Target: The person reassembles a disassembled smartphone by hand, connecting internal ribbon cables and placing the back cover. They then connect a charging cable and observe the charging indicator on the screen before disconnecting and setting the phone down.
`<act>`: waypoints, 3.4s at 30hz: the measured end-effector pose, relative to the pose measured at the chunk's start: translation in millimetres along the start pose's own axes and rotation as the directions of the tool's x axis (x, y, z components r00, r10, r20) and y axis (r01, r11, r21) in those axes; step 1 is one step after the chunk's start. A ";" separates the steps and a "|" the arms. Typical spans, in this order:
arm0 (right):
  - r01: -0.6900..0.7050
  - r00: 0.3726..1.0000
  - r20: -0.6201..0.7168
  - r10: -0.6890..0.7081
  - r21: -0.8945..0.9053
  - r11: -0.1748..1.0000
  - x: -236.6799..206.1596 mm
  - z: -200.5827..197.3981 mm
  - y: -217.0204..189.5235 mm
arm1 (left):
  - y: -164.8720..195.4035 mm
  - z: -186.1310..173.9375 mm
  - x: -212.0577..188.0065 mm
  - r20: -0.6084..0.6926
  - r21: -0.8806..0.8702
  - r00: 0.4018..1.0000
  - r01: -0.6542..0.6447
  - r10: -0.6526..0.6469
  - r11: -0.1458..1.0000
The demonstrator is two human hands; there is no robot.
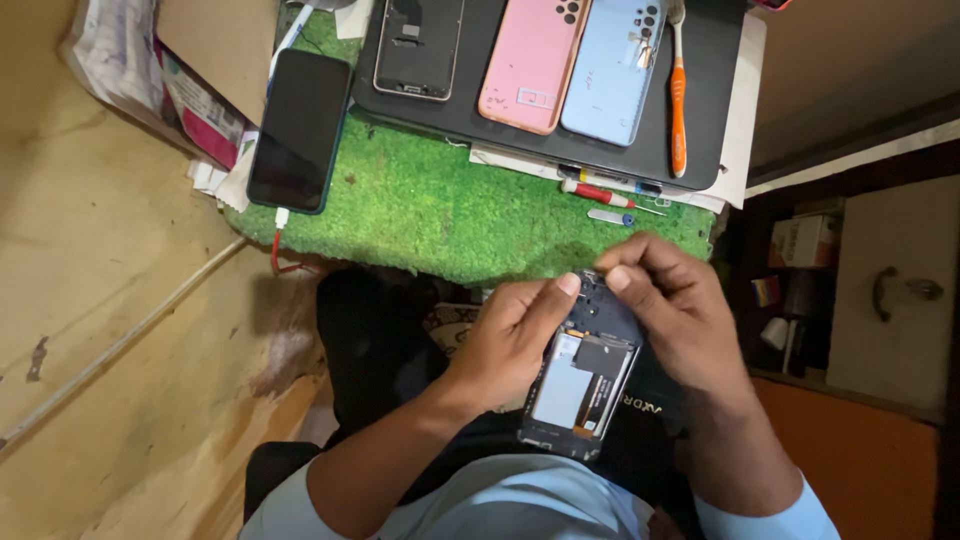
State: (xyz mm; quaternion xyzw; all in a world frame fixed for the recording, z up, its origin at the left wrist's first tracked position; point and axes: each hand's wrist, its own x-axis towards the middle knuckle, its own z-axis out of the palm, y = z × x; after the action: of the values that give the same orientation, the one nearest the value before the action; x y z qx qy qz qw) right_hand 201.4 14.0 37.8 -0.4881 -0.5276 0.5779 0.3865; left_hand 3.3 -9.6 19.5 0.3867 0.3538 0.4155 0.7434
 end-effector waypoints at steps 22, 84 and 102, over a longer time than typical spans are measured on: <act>0.159 0.987 -0.020 -0.159 0.273 0.949 0.5 -13.5 -12.1 | 2.4 -36.3 14.4 -0.239 0.045 0.971 -0.001 0.012 0.999; 0.024 0.995 -0.097 -0.014 0.103 0.994 -0.2 6.2 -4.1 | 11.0 9.0 -2.6 -0.070 0.360 0.976 -0.170 0.208 0.917; 0.087 0.984 -0.160 -0.078 0.049 0.995 -4.4 11.7 1.4 | 15.0 10.9 -5.3 -0.113 0.494 0.966 -0.149 0.234 0.857</act>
State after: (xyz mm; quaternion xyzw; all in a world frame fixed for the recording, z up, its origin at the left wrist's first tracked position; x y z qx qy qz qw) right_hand 191.0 6.9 36.7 -0.4991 -0.4986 0.5356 0.4641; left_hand 5.1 -12.1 38.5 0.5558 0.4673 0.4178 0.5460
